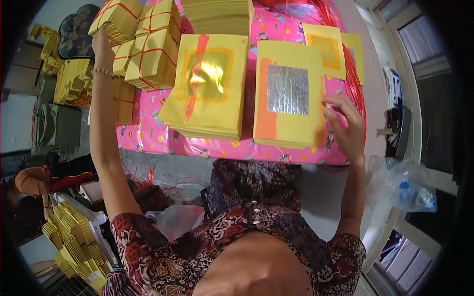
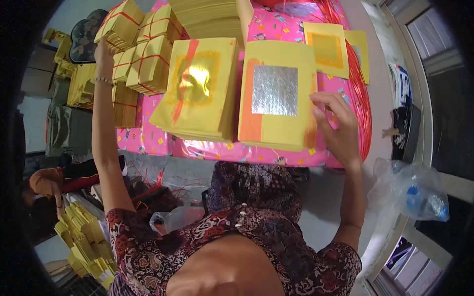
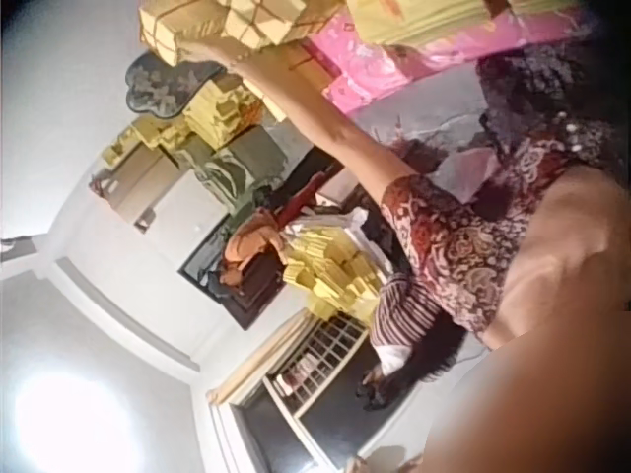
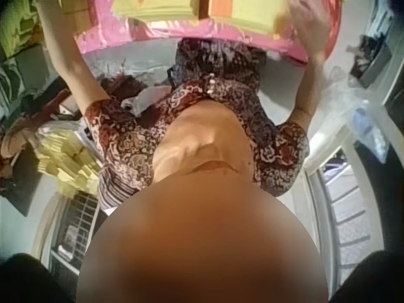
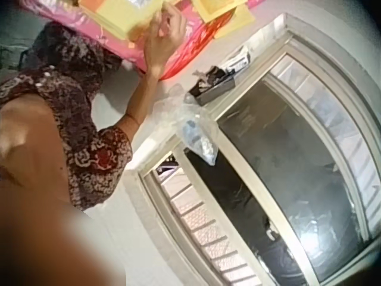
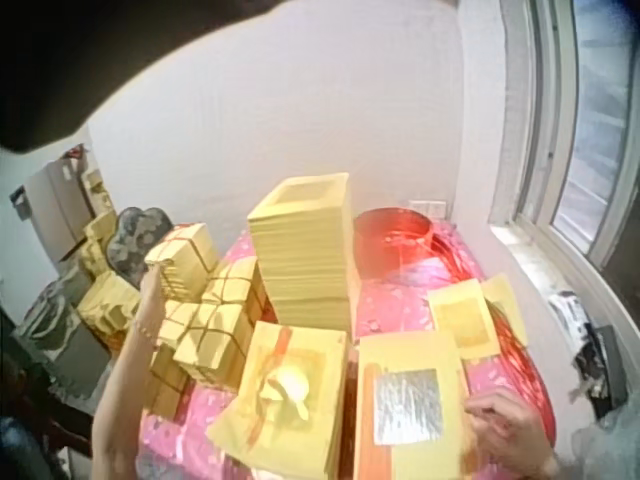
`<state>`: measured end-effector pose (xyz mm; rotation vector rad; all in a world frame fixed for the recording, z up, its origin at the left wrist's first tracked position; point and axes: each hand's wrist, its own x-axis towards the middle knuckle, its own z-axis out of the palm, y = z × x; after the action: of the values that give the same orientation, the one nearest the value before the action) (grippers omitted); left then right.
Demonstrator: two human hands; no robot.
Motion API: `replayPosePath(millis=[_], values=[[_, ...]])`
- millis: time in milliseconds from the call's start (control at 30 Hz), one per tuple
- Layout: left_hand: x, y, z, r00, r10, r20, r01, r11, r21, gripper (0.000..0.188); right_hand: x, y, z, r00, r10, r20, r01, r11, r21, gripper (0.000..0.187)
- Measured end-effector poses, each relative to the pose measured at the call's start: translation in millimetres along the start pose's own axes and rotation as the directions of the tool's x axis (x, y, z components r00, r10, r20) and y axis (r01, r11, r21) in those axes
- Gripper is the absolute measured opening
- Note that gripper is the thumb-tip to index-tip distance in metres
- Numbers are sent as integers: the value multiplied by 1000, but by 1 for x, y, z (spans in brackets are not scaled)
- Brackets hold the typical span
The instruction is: Stacking and organizing bundles of joss paper on a table.
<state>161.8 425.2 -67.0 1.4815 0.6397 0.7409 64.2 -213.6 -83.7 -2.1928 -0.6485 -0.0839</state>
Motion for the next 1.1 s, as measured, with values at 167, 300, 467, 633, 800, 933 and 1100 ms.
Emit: replayPosePath(millis=[167,300,467,633,800,933,1100], values=[[-151,19,36,791,388,474,-480,873,86,32,-21,2,-2,995,-98,26,99,994,-55,19],[-276,33,51,565,303,767,-624,765,158,30,-32,1,-1,975,-191,114,201,976,-86,25],[-366,29,77,238,304,922,-841,539,40,41,-38,0,0,946,-281,162,309,931,-192,31],[-396,3,101,160,312,937,-858,513,-24,47,-39,13,3,931,-330,155,358,908,-218,29],[-409,-18,119,155,332,930,-846,532,-49,45,-37,19,2,930,-334,152,357,918,-172,24],[-412,-28,126,153,372,915,-888,459,-39,41,-33,22,3,944,-307,117,319,942,-107,15],[-408,-30,127,191,398,897,-876,482,-28,33,-25,27,3,952,-285,113,294,953,-74,13]])
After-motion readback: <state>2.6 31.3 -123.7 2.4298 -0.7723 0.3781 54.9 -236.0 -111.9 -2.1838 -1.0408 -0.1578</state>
